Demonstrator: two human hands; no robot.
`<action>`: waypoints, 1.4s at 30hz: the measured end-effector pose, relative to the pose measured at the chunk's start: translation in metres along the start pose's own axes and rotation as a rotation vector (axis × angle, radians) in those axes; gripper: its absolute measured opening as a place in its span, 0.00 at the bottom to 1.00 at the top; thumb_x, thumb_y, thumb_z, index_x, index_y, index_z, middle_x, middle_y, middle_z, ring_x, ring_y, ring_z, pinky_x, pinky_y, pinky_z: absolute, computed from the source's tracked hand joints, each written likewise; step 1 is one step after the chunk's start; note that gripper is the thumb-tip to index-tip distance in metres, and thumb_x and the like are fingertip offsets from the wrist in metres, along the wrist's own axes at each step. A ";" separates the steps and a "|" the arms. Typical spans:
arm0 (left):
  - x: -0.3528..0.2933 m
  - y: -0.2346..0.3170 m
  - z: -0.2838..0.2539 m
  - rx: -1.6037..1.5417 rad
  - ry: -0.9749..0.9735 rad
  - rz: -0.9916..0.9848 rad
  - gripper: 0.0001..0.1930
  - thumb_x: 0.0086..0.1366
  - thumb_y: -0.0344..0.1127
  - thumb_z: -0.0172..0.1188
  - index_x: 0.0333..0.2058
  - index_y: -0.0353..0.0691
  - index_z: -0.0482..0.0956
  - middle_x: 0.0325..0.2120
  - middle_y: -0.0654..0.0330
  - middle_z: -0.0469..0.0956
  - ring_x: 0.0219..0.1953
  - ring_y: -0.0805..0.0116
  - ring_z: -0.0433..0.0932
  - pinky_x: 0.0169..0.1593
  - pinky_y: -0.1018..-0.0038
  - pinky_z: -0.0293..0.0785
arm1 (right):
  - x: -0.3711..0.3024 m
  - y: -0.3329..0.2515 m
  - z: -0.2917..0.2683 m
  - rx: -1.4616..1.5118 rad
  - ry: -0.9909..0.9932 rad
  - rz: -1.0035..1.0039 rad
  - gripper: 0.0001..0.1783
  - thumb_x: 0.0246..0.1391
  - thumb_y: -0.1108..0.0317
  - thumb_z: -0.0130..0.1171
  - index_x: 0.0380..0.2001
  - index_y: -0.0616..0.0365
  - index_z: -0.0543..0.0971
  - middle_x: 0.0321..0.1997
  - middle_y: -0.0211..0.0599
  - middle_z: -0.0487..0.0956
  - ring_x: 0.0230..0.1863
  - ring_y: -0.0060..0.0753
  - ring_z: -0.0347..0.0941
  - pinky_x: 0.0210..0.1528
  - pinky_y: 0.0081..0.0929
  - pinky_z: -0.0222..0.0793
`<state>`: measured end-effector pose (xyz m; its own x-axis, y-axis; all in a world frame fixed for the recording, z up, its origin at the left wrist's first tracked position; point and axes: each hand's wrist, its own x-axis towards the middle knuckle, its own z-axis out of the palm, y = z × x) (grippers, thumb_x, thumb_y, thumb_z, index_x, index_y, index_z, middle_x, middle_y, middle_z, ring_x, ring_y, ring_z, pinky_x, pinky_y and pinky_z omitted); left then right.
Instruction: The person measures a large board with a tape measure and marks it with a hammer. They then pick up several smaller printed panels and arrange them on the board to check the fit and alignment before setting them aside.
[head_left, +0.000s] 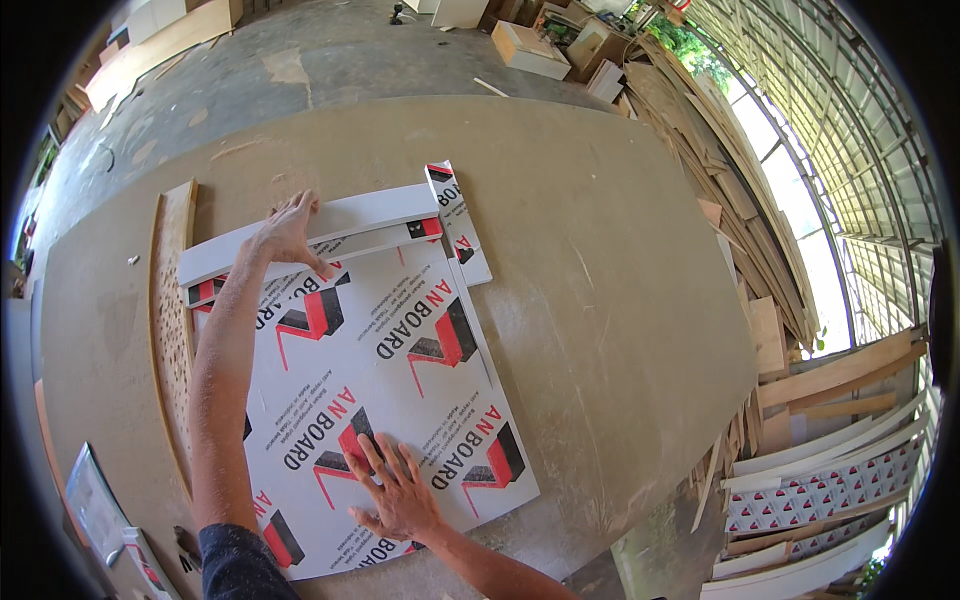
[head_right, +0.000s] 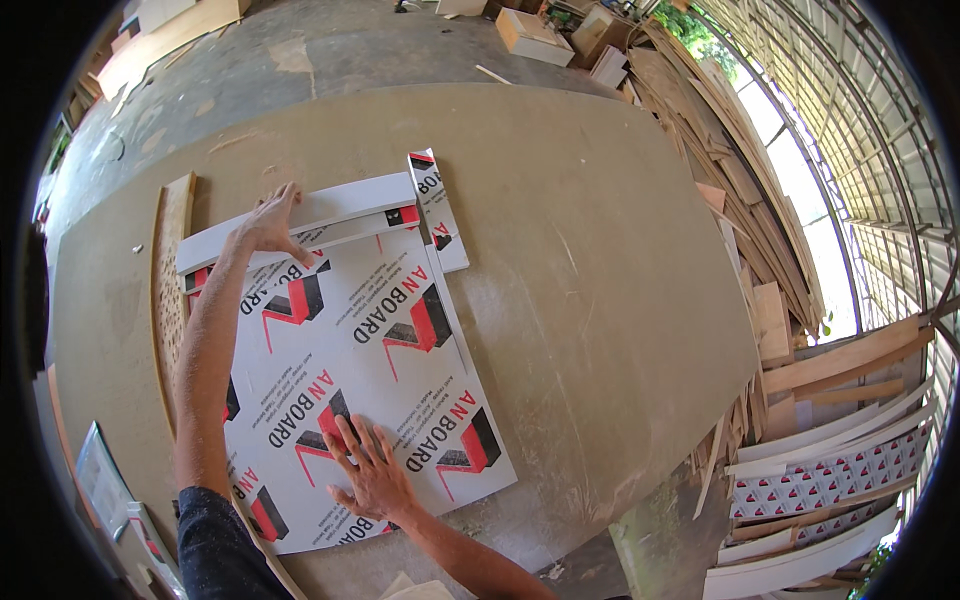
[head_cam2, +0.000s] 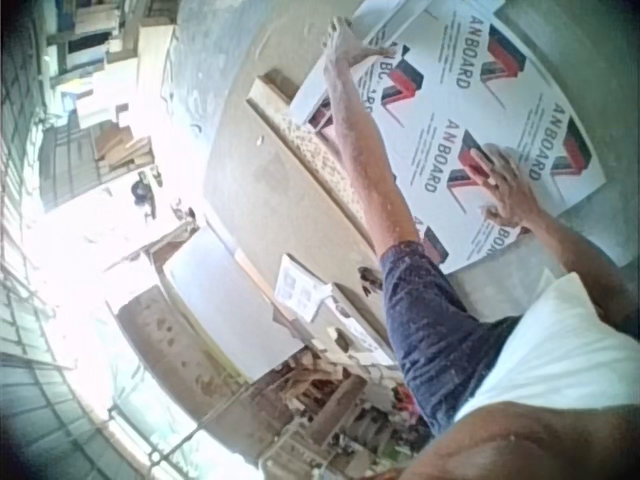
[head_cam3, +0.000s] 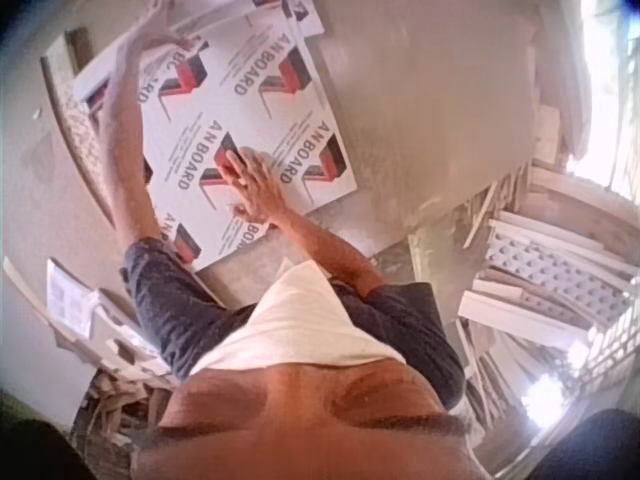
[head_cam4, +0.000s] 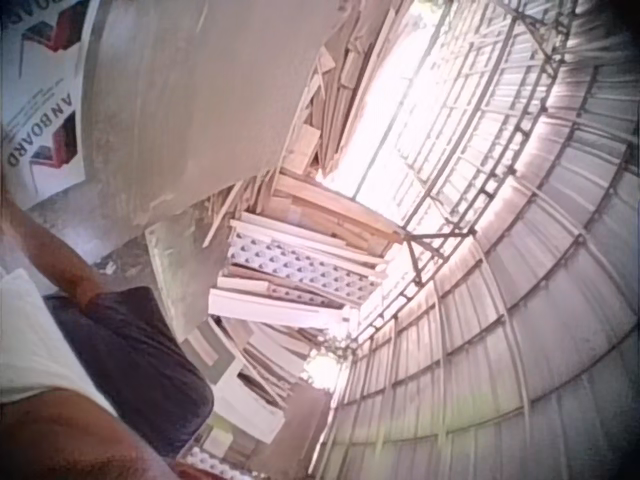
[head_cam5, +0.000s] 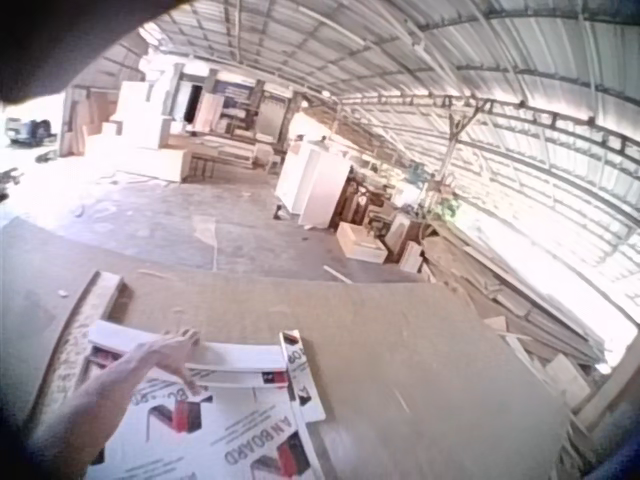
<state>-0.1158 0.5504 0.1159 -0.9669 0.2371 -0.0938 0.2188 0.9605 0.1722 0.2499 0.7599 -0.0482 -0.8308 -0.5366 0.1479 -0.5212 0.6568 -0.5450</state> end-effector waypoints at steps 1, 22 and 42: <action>-0.007 -0.019 0.000 0.022 0.042 0.004 0.68 0.21 0.58 0.86 0.63 0.32 0.66 0.62 0.46 0.68 0.67 0.50 0.65 0.69 0.58 0.62 | 0.002 -0.005 0.001 0.015 -0.001 -0.028 0.48 0.65 0.38 0.46 0.79 0.47 0.44 0.83 0.44 0.38 0.83 0.51 0.32 0.80 0.57 0.32; -0.010 0.017 0.012 0.080 -0.067 0.076 0.57 0.24 0.45 0.85 0.58 0.34 0.70 0.44 0.44 0.82 0.51 0.43 0.79 0.57 0.58 0.73 | -0.003 0.008 0.000 -0.066 -0.025 0.039 0.48 0.64 0.36 0.45 0.79 0.44 0.45 0.83 0.43 0.40 0.83 0.51 0.33 0.80 0.58 0.30; -0.110 0.039 -0.075 0.195 0.338 -0.125 0.47 0.28 0.40 0.83 0.52 0.38 0.72 0.42 0.46 0.83 0.44 0.47 0.83 0.53 0.59 0.78 | -0.005 0.014 0.000 -0.057 -0.009 0.057 0.50 0.61 0.39 0.51 0.79 0.46 0.47 0.83 0.46 0.40 0.82 0.53 0.32 0.80 0.58 0.30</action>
<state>-0.0107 0.5506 0.2066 -0.9692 0.0867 0.2307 0.0862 0.9962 -0.0119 0.2468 0.7722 -0.0565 -0.8577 -0.5021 0.1108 -0.4839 0.7152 -0.5043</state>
